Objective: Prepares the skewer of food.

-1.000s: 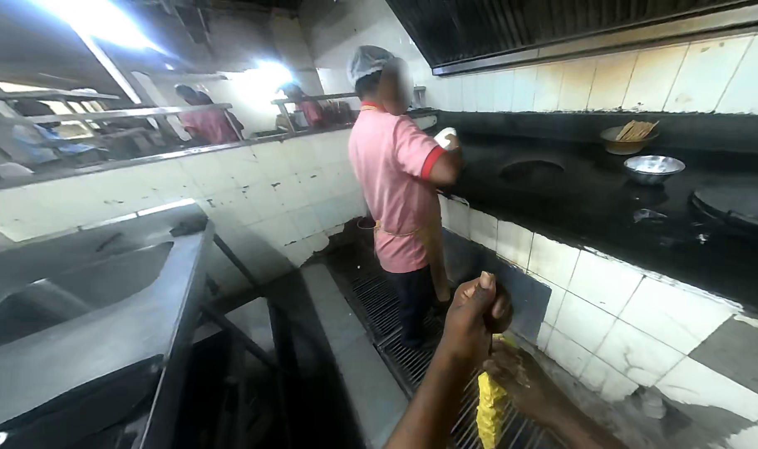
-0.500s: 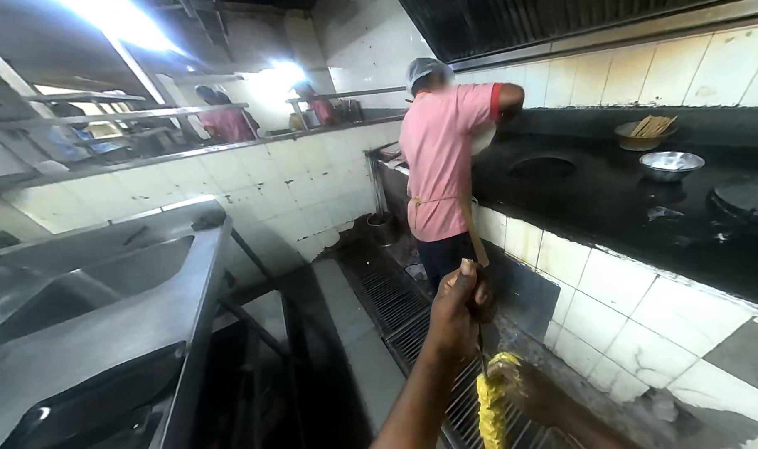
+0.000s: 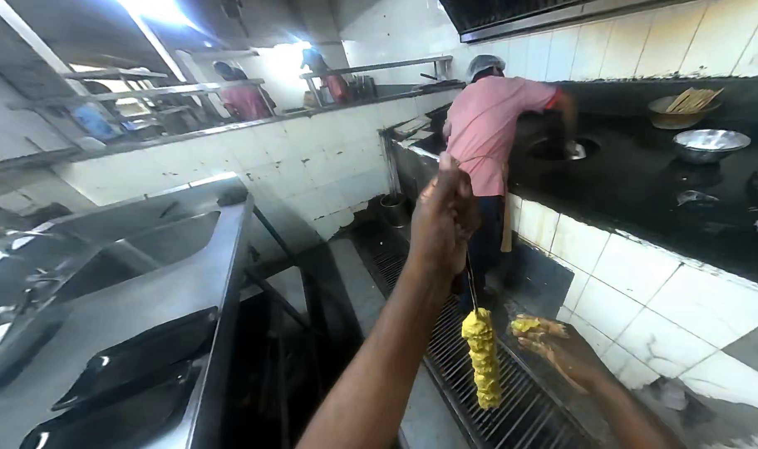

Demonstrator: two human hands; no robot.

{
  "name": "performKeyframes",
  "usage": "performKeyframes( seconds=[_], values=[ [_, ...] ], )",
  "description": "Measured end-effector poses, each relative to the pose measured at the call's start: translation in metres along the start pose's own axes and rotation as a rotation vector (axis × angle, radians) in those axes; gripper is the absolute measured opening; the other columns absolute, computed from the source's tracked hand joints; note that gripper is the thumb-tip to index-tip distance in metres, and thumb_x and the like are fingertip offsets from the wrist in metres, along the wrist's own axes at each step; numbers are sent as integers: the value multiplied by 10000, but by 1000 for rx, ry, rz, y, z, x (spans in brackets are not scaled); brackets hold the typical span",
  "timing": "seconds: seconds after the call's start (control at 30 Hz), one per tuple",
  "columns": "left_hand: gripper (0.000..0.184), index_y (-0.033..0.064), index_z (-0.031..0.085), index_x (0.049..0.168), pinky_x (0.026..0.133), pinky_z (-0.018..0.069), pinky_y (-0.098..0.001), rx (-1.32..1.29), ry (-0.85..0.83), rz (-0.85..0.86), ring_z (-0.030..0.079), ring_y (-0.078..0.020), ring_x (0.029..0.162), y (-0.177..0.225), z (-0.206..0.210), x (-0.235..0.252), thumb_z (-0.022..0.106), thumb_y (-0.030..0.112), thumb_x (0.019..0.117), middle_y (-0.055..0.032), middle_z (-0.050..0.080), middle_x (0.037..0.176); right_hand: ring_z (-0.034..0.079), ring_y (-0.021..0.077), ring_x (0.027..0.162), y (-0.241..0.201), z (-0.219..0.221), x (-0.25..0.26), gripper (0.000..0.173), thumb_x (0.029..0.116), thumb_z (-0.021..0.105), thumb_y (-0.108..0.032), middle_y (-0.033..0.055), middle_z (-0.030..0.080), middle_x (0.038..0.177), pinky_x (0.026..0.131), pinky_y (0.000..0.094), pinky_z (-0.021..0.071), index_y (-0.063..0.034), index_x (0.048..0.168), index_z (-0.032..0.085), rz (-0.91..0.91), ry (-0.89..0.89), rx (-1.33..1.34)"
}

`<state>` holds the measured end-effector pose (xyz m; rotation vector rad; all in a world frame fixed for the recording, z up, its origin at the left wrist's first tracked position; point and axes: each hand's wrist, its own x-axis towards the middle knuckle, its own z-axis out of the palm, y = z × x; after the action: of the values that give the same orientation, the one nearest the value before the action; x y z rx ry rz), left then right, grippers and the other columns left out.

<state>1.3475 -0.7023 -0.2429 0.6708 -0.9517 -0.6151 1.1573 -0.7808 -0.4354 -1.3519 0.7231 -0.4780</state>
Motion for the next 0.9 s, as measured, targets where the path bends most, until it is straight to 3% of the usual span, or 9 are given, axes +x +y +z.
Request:
performKeyframes(
  seconds=[0.1, 0.37, 0.5, 0.6, 0.7, 0.9],
  values=[
    [480, 216, 454, 724, 398, 300, -147, 36, 41, -6, 312, 8, 387, 19, 8, 21, 245, 355, 1133, 119, 339, 489, 700, 150, 1062, -4, 0, -3, 318, 1023, 463, 36, 140, 679, 1233, 947, 284, 580, 46, 1308, 604, -1, -37, -61],
    [435, 203, 464, 764, 382, 299, -152, 115, 170, 3, 305, -8, 381, 58, 35, 56, 311, 388, 1127, 102, 335, 502, 698, 108, 1046, -5, 9, -7, 301, 1040, 475, -6, 118, 681, 1228, 940, 255, 573, 21, 1299, 626, 16, -126, -223],
    [421, 197, 467, 775, 370, 273, -150, 165, 247, 49, 288, -12, 374, 72, 43, 63, 323, 379, 1126, 94, 341, 506, 709, 124, 1001, 4, 10, -5, 281, 1037, 476, 9, 127, 689, 1185, 906, 266, 590, 45, 1270, 629, 24, -78, -117],
    [486, 185, 502, 782, 355, 268, -162, 149, 264, 104, 282, -26, 361, 84, 44, 68, 248, 413, 1128, 91, 322, 490, 708, 151, 989, 10, 10, -5, 288, 1032, 442, 39, 140, 684, 1169, 899, 288, 595, 61, 1262, 615, 40, -30, 18],
    [473, 159, 547, 812, 387, 308, -187, 116, 273, 148, 289, -47, 374, 96, 41, 72, 231, 318, 1126, 84, 312, 485, 703, 167, 997, 15, 9, -7, 317, 1032, 384, 50, 149, 674, 1172, 902, 306, 596, 66, 1261, 602, 42, -8, 112],
    [309, 178, 430, 749, 391, 304, -151, 189, 348, 215, 302, -27, 399, 113, 58, 79, 445, 97, 1047, 74, 345, 527, 711, 143, 1027, 13, 7, -9, 292, 1030, 472, 25, 145, 682, 1209, 919, 276, 593, 51, 1282, 617, 19, -47, -36]
  ],
)
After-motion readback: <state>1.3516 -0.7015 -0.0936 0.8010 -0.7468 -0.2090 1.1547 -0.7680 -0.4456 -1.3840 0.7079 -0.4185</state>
